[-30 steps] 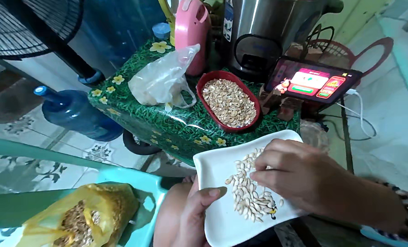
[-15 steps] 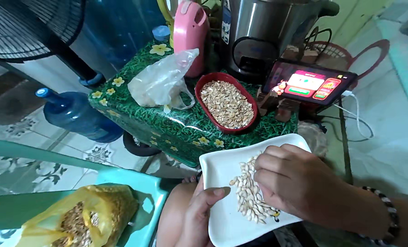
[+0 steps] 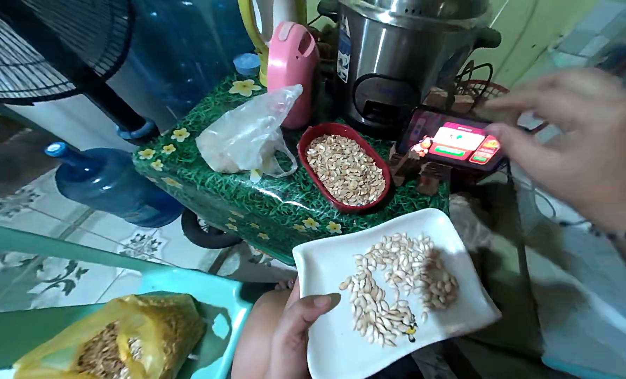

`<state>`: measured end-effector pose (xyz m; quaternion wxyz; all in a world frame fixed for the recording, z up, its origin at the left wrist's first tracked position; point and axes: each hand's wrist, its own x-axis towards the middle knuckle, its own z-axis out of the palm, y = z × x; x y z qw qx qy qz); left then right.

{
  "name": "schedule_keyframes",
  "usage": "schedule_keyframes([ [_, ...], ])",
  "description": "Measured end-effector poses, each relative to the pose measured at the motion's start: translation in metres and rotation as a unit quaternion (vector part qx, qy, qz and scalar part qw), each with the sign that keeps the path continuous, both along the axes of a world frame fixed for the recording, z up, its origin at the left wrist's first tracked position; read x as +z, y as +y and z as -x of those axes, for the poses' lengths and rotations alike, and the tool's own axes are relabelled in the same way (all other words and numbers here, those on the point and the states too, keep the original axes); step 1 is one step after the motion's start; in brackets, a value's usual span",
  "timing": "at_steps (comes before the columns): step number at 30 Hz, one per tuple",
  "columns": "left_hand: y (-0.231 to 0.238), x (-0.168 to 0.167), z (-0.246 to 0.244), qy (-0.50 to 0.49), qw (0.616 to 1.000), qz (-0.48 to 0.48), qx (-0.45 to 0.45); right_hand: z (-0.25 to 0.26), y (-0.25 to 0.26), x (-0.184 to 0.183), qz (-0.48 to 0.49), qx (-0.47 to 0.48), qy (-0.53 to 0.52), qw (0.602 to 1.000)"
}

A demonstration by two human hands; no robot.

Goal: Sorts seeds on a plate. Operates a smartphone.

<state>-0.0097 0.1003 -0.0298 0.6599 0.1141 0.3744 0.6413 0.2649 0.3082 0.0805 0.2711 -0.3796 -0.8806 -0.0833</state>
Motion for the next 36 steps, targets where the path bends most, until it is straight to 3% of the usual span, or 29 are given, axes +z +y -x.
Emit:
schedule_keyframes([
  [7, 0.000, -0.002, 0.002, -0.008, 1.000, -0.002, 0.008, -0.038, 0.044, -0.011, 0.066, -0.047, 0.003, 0.997],
  [19, -0.001, -0.005, 0.006, -0.017, 1.000, -0.010, 0.006, -0.032, 0.047, -0.020, 0.012, -0.058, -0.009, 0.998],
  [32, 0.001, -0.008, 0.009, -0.023, 1.000, -0.003, 0.000, -0.043, 0.048, -0.023, 0.022, -0.048, 0.023, 0.998],
  [36, 0.002, 0.001, 0.017, 0.029, 0.999, 0.031, -0.009, -0.040, 0.044, -0.024, -0.010, -0.044, 0.022, 0.999],
])
